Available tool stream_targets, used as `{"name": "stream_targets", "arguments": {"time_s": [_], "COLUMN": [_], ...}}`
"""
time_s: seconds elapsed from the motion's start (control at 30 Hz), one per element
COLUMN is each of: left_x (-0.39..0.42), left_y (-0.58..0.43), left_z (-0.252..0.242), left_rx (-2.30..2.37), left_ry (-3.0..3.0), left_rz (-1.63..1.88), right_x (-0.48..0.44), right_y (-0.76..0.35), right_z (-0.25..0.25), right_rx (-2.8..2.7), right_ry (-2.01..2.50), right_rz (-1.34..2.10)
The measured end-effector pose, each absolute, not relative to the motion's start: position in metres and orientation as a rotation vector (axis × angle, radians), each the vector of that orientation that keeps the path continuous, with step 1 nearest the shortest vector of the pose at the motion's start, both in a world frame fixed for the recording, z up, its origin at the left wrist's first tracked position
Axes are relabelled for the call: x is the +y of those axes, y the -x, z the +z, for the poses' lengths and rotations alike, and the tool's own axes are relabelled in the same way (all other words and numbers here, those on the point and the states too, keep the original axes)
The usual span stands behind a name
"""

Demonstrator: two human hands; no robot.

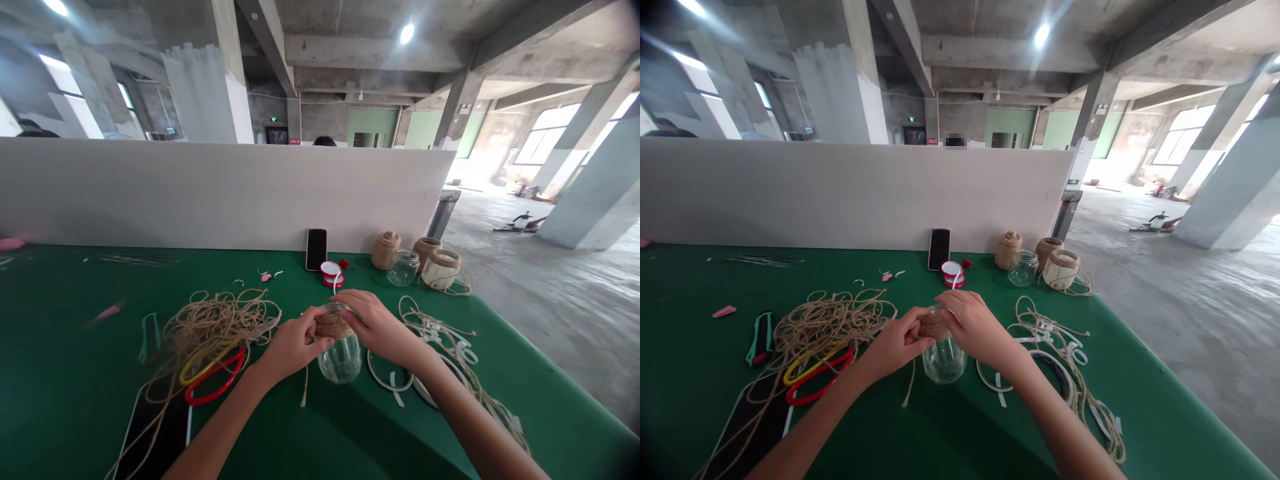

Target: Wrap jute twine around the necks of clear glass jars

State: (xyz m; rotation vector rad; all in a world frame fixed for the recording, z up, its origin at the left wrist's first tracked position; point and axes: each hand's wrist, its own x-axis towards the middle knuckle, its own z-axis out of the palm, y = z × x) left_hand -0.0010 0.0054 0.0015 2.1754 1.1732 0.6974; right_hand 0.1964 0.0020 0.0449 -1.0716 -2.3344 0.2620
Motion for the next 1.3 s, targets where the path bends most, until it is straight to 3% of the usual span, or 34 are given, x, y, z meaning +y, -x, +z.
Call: {"name": "stream_targets", "arguments": {"time_s": [0.13, 0.37, 0.63, 1.3], "left_x": [0.014, 0.023, 0.052, 0.058], "left_y": [-0.001, -0.007, -0.017, -0.015], "left_z": [0.006, 0.006, 0.042, 0.053], "left_rx": [1.163, 1.121, 1.032, 1.004], "left_ry": [-2.144, -2.092, -2.188, -2.184], "left_rz": [0.65, 0.647, 0.199, -0.069], "right_x": [0.029, 0.043, 0.067, 0.072], "right_y": [-0.188, -0.205, -0.226, -0.239], "right_z": [0.052, 0.046, 0.059, 0.052], "right_rx": [-2.505, -2.483, -2.674, -2.674], "right_ry": [1.158, 1.154, 1.018, 0.888], "right_rz": [0.543, 0.691, 0.953, 1.121]}}
